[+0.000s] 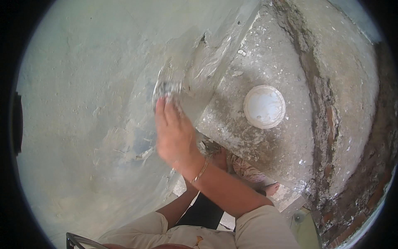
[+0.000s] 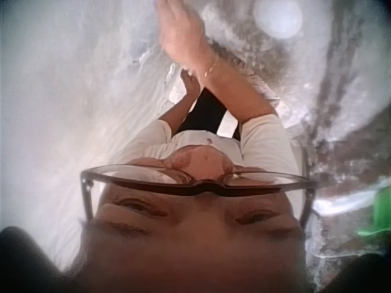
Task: The person applies plaster to a wall with a spatula and a plastic spreader, picking up compound from a container on the floor to fill holes.
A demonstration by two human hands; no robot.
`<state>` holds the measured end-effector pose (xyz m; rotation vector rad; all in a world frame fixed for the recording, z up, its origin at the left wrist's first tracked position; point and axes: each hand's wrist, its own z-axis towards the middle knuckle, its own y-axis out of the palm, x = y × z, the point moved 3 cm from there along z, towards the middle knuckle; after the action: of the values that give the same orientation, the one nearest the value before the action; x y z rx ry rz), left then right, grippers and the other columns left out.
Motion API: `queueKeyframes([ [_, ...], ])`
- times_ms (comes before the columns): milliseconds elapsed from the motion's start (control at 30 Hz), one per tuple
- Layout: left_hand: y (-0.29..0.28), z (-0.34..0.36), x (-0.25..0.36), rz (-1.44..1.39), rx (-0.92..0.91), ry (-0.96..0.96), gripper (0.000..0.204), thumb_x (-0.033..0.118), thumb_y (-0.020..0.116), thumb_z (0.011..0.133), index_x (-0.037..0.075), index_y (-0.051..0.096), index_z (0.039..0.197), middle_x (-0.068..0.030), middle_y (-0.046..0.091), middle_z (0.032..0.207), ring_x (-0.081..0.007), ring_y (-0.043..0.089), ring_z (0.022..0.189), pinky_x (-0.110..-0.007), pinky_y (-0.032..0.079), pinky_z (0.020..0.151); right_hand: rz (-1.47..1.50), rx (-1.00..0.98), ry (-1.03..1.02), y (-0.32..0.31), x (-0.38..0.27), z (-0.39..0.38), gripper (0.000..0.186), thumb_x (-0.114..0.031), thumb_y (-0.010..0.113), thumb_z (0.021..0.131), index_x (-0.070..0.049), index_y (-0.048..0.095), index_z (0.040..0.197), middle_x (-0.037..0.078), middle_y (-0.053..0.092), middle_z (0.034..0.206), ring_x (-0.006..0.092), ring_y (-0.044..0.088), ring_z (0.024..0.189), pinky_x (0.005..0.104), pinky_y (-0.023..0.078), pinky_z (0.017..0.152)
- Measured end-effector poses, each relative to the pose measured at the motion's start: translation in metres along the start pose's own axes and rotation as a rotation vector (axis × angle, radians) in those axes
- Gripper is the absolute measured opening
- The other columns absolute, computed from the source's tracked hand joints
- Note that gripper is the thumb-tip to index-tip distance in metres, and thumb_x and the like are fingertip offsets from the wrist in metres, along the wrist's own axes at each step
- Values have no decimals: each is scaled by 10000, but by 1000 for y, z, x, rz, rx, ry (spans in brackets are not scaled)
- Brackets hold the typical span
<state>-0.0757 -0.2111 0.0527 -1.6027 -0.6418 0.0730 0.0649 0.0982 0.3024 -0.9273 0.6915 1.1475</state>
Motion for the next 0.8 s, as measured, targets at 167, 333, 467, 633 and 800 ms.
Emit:
queueKeyframes([
  [167, -3, 3, 3, -82, -38, -46, 432, 185, 505, 974, -96, 387, 1281, -345, 238, 1404, -461, 361, 1259, -430, 451, 934, -5, -275, 146, -25, -6, -30, 443, 50, 535, 774, 62, 571, 1215, 250, 608, 1175, 356, 614, 1082, 383, 501, 897],
  [333, -5, 1, 5, -455, -55, -323, 431, 183, 500, 977, -95, 385, 1285, -350, 236, 1405, -466, 313, 1293, -439, 411, 982, 230, -37, 474, -57, 43, 4, 355, 39, 533, 834, -11, 631, 1171, 203, 665, 1069, 312, 655, 974, 333, 504, 844],
  [467, -10, 3, 5, -188, -64, -159, 425, 182, 500, 977, -93, 390, 1282, -350, 230, 1407, -457, 350, 1265, -437, 420, 964, 353, 134, 488, -55, 75, 47, 373, 30, 510, 840, -36, 621, 1190, 188, 671, 1045, 348, 654, 939, 341, 503, 836],
  [633, -10, -4, -2, -298, -73, -290, 426, 176, 501, 976, -108, 389, 1273, -367, 268, 1377, -468, 329, 1274, -444, 420, 957, 98, -25, 32, -23, 28, 24, 428, 91, 501, 784, 5, 624, 1185, 222, 640, 1146, 322, 638, 1050, 354, 499, 908],
  [800, -11, 5, -6, -331, -78, -160, 414, 168, 505, 974, -113, 394, 1257, -374, 262, 1374, -477, 340, 1261, -435, 432, 940, 199, -250, 129, -28, -4, -25, 463, 83, 477, 764, 4, 609, 1201, 227, 624, 1174, 341, 609, 1118, 394, 478, 973],
])
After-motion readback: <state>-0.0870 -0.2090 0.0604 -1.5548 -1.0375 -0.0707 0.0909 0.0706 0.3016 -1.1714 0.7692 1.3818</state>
